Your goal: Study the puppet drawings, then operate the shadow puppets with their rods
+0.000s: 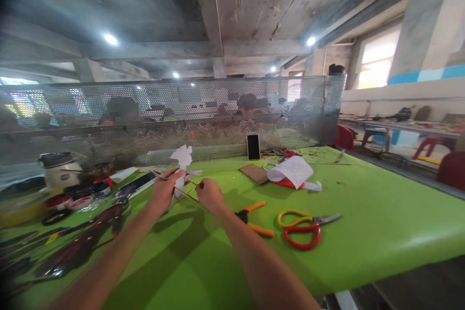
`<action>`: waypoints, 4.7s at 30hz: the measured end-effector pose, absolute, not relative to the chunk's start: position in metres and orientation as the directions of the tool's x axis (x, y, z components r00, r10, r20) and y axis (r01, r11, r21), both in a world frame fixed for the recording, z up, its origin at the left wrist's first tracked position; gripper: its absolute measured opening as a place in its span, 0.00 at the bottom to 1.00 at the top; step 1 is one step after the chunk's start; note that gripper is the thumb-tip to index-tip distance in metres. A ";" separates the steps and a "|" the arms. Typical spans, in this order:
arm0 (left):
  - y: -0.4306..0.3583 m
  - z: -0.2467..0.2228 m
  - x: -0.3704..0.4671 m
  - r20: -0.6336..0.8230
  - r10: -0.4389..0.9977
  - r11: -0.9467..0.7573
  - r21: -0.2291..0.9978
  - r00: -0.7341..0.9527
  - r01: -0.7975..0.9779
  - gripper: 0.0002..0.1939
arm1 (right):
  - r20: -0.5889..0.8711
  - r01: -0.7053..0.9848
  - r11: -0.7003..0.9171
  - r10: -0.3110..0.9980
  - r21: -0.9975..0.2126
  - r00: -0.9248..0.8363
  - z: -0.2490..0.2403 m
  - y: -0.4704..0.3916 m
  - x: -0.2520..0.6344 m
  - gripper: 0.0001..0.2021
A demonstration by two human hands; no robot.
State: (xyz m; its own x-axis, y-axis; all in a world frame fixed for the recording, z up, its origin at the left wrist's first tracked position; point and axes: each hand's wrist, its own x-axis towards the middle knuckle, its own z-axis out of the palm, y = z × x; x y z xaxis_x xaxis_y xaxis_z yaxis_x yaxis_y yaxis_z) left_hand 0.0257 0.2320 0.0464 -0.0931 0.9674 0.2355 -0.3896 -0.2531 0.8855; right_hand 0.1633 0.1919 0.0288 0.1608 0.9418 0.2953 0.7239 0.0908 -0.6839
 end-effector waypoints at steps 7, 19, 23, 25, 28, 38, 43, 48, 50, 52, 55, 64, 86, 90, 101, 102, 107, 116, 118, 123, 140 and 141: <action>0.234 0.045 0.022 0.141 0.988 -0.153 0.882 -0.059 -0.445 0.18 | 0.283 0.712 0.083 0.945 -0.697 0.167 0.034 0.186 0.163 0.10; 0.240 0.039 0.017 0.172 0.985 -0.170 0.892 -0.032 -0.418 0.23 | 0.342 0.680 0.161 0.929 -0.715 0.139 0.028 0.190 0.160 0.09; 0.244 0.038 0.013 0.182 0.982 -0.186 0.902 -0.046 -0.389 0.23 | 0.318 0.690 0.168 0.943 -0.704 0.094 0.029 0.187 0.159 0.09; 0.245 0.038 0.013 0.178 0.982 -0.190 0.903 -0.066 -0.385 0.23 | 0.274 0.706 0.127 0.957 -0.697 0.099 0.030 0.185 0.160 0.09; 0.246 0.040 0.013 0.173 0.981 -0.193 0.902 -0.086 -0.386 0.23 | 0.250 0.720 0.090 0.961 -0.688 0.119 0.031 0.184 0.161 0.08; 0.243 0.045 0.011 0.236 0.961 -0.270 0.913 -0.143 -0.307 0.23 | 0.283 0.677 0.224 0.959 -0.701 -0.024 0.027 0.184 0.157 0.07; 0.243 0.049 0.010 0.262 0.954 -0.296 0.903 -0.146 -0.313 0.22 | 0.204 0.786 0.107 0.979 -0.609 0.024 0.036 0.174 0.159 0.11; 0.245 0.050 0.009 0.246 0.953 -0.295 0.891 -0.179 -0.346 0.20 | 0.171 0.811 0.053 0.984 -0.583 0.058 0.037 0.172 0.162 0.12; 0.245 0.051 0.008 0.245 0.949 -0.303 0.880 -0.196 -0.365 0.19 | 0.165 0.818 0.024 0.983 -0.575 0.087 0.035 0.174 0.163 0.12; 0.246 0.053 0.006 0.244 0.946 -0.311 0.867 -0.212 -0.389 0.19 | 0.155 0.820 -0.008 0.981 -0.572 0.118 0.034 0.176 0.164 0.13; 0.248 0.057 0.000 0.238 0.940 -0.322 0.852 -0.243 -0.412 0.18 | 0.147 0.803 -0.034 0.978 -0.595 0.150 0.031 0.179 0.166 0.13; 0.252 0.058 -0.009 0.215 0.936 -0.321 0.845 -0.277 -0.428 0.13 | 0.212 0.706 -0.005 0.952 -0.709 0.220 0.022 0.188 0.169 0.09; 0.254 0.054 -0.010 0.247 0.932 -0.341 0.845 -0.264 -0.413 0.15 | 0.369 0.570 0.140 0.876 -0.810 0.310 0.021 0.204 0.172 0.06; 0.254 0.055 -0.012 0.267 0.947 -0.320 0.827 -0.180 -0.461 0.19 | 0.339 0.569 0.109 0.886 -0.815 0.316 0.018 0.206 0.176 0.07; 0.253 0.059 -0.010 0.316 0.928 -0.369 0.857 -0.199 -0.359 0.18 | 0.331 0.523 0.098 0.867 -0.846 0.372 0.032 0.205 0.185 0.08; 0.253 0.059 -0.009 0.326 0.910 -0.399 0.855 -0.254 -0.330 0.16 | 0.343 0.531 0.107 0.863 -0.841 0.371 0.032 0.204 0.184 0.08; 0.253 0.062 -0.009 0.298 0.897 -0.420 0.805 -0.326 -0.419 0.15 | 0.374 0.530 0.146 0.857 -0.835 0.354 0.034 0.201 0.181 0.07; 0.251 0.064 -0.009 0.244 0.955 -0.296 0.749 -0.169 -0.592 0.17 | 0.373 0.607 0.201 0.912 -0.769 0.170 0.027 0.198 0.171 0.07; 0.253 0.064 -0.009 0.239 0.950 -0.311 0.746 -0.199 -0.589 0.15 | 0.367 0.616 0.198 0.917 -0.762 0.159 0.025 0.198 0.170 0.08; 0.258 0.062 -0.010 0.252 0.936 -0.349 0.728 -0.244 -0.590 0.14 | 0.342 0.581 0.149 0.909 -0.800 0.238 0.025 0.201 0.176 0.08; 0.252 0.060 -0.002 0.296 0.901 -0.412 0.809 -0.316 -0.419 0.20 | 0.261 0.427 0.205 0.962 -0.881 0.076 0.024 0.199 0.169 0.23; 0.252 0.058 -0.001 0.306 0.906 -0.409 0.812 -0.293 -0.416 0.22 | 0.237 0.389 0.198 0.970 -0.900 0.054 0.021 0.199 0.167 0.28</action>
